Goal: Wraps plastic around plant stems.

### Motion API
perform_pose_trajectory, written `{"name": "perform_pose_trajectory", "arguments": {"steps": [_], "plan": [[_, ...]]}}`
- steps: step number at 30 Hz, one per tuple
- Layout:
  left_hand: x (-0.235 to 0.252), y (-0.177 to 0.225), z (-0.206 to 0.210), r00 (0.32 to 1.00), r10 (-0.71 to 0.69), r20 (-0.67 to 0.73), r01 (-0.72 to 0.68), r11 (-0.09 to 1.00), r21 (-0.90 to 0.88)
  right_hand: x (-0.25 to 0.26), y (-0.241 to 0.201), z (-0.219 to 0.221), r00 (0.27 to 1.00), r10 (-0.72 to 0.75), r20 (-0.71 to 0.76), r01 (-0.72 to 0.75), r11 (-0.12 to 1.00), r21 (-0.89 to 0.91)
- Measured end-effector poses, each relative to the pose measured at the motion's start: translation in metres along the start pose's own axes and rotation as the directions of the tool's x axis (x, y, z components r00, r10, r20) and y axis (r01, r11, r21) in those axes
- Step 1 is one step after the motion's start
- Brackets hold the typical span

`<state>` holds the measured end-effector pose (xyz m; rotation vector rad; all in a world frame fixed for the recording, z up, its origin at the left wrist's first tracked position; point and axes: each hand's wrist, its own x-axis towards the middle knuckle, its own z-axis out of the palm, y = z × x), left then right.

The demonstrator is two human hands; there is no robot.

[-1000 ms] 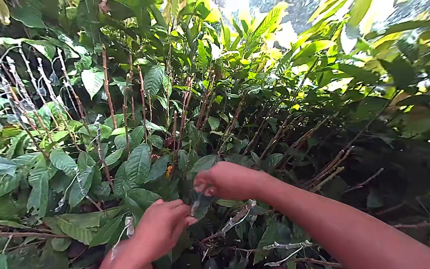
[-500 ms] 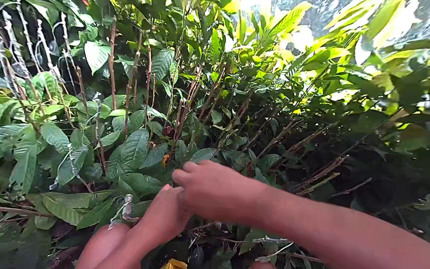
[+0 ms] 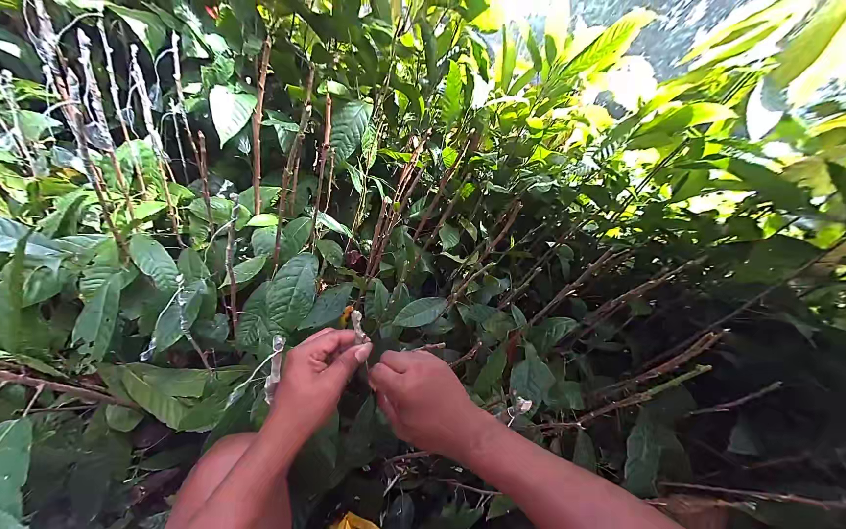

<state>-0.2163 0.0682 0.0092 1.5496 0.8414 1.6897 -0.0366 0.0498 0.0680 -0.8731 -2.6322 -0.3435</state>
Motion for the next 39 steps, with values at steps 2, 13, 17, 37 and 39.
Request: {"name": "perform_pose_trajectory", "arguments": {"steps": [2,13,17,37,39], "plan": [[0.01,-0.001,-0.001,0.999,-0.033,-0.036,0.032,0.999,-0.038,-0.013,-0.006,0.006,0.999,-0.03,0.022,0.03,1.0,-0.005],[-0.023,-0.015,0.034,0.97,0.147,0.193,-0.163,0.985,0.066,0.051,-0.013,-0.077,0.956,-0.047,0.291,0.06,0.998,-0.036],[-0.018,-0.017,0.016,0.985,0.159,0.067,-0.144,0.972,-0.184,0.054,0.022,-0.054,0.868,0.377,0.323,-0.474,0.822,0.316],[-0.006,-0.014,0.005,0.996,0.036,0.085,-0.008,0.952,-0.307,0.001,0.003,0.002,0.917,0.039,-0.398,-0.086,0.991,-0.102],[-0.003,-0.012,0.001,0.994,0.07,0.088,-0.044,0.962,-0.27,-0.001,0.004,-0.006,0.901,0.136,-0.411,-0.154,0.988,-0.011]]}}
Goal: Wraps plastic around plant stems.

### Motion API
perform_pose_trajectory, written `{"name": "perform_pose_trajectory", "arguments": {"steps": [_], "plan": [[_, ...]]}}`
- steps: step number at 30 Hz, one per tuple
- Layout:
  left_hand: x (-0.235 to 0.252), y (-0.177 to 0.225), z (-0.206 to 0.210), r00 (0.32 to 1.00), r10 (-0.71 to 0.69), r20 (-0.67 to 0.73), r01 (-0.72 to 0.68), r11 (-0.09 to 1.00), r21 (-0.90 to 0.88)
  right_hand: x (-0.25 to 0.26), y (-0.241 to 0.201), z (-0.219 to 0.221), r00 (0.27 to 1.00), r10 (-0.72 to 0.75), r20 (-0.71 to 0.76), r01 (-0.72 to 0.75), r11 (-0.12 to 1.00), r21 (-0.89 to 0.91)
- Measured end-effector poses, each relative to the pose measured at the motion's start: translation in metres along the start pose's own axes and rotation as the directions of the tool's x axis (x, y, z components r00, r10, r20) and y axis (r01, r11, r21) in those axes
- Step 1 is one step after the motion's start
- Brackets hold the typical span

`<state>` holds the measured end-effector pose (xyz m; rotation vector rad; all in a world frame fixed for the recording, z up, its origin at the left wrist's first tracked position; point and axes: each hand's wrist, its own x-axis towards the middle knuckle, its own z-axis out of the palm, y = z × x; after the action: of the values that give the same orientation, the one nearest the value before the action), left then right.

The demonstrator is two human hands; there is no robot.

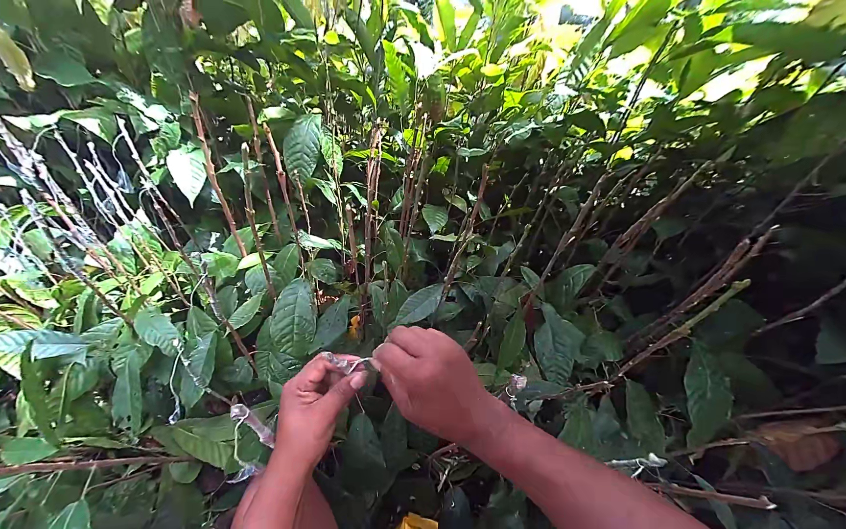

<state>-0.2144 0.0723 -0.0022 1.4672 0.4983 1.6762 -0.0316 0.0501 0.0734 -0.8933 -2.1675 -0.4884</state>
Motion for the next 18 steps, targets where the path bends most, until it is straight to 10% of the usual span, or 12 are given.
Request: {"name": "perform_pose_trajectory", "arguments": {"steps": [8,14,18], "plan": [[0.018,0.008,0.013,0.987,-0.034,-0.155,0.072,0.966,0.248,-0.038,-0.046,0.01,0.969,0.185,0.165,-0.248,0.701,0.669],[-0.014,0.016,0.018,0.992,-0.126,-0.028,0.124,0.864,0.487,-0.115,-0.059,-0.004,0.965,0.261,-0.004,-0.21,0.784,0.584],[-0.105,0.04,0.11,0.921,-0.387,-0.045,0.379,0.917,-0.126,-0.153,-0.091,0.002,0.944,0.315,-0.102,-0.192,0.77,0.608]]}}
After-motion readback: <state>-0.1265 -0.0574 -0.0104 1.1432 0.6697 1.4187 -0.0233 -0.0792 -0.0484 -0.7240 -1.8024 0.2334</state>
